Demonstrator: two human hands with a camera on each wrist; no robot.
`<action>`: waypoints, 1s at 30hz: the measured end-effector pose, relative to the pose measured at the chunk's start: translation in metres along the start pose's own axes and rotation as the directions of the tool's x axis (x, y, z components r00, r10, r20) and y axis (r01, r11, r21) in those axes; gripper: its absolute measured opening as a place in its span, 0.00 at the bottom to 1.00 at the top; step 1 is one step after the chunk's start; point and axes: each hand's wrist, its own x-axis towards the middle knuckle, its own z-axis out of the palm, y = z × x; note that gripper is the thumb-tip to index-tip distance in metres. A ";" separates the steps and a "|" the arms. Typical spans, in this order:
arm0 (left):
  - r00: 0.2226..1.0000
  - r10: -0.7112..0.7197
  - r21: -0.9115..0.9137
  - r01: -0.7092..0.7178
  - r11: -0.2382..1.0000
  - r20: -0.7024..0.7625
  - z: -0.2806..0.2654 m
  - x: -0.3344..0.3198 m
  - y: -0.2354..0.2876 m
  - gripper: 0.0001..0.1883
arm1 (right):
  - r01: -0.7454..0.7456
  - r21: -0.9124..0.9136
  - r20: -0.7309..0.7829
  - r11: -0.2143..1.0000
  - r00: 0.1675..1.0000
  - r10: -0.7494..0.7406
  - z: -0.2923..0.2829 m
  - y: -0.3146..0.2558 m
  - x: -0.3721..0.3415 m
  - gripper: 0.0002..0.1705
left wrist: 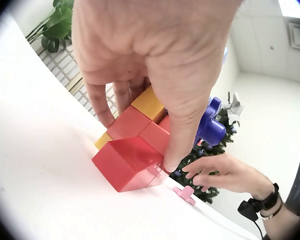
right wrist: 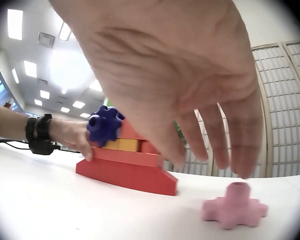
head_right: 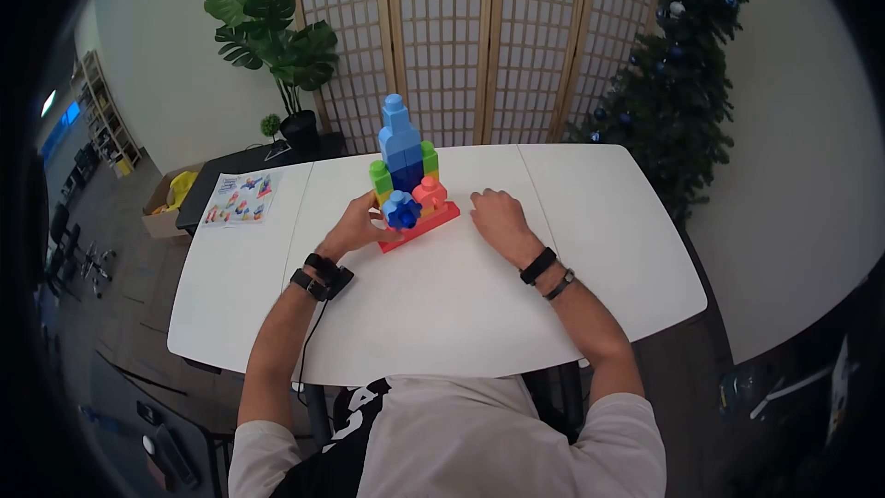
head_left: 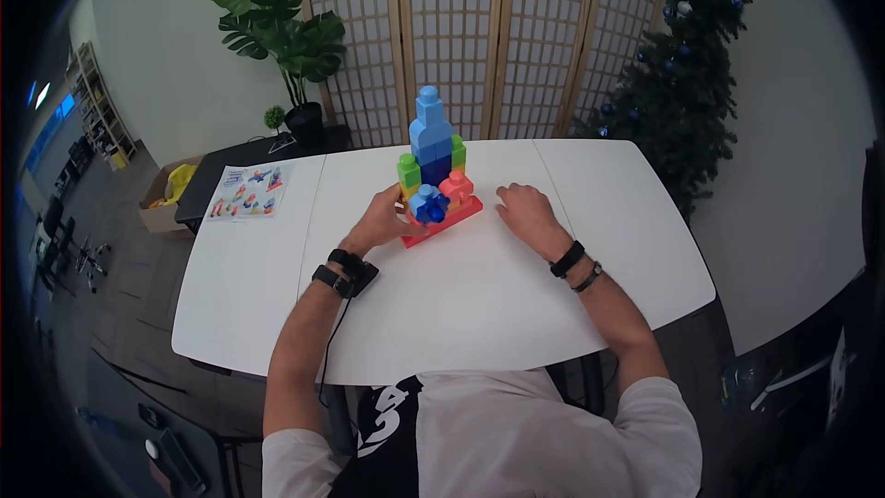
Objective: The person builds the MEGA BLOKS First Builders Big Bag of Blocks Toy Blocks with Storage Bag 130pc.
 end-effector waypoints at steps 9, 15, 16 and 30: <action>1.000 0.017 -0.055 -0.017 0.998 -0.005 -0.001 0.000 0.003 0.38 | -0.023 0.325 0.030 0.945 0.999 0.014 -0.008 0.030 -0.002 0.05; 0.998 0.044 -0.033 -0.046 0.998 -0.049 0.003 0.001 -0.003 0.37 | 0.127 0.535 -0.139 0.835 0.988 -0.062 -0.025 -0.033 -0.001 0.12; 0.998 0.041 -0.037 -0.043 0.998 -0.048 0.003 0.001 -0.002 0.37 | 0.172 0.495 -0.178 0.851 0.980 -0.094 -0.022 -0.037 0.000 0.12; 1.000 0.004 -0.030 -0.003 1.000 0.020 0.000 0.002 0.001 0.41 | 0.400 0.123 -0.269 0.908 0.894 -0.357 -0.011 -0.046 0.002 0.07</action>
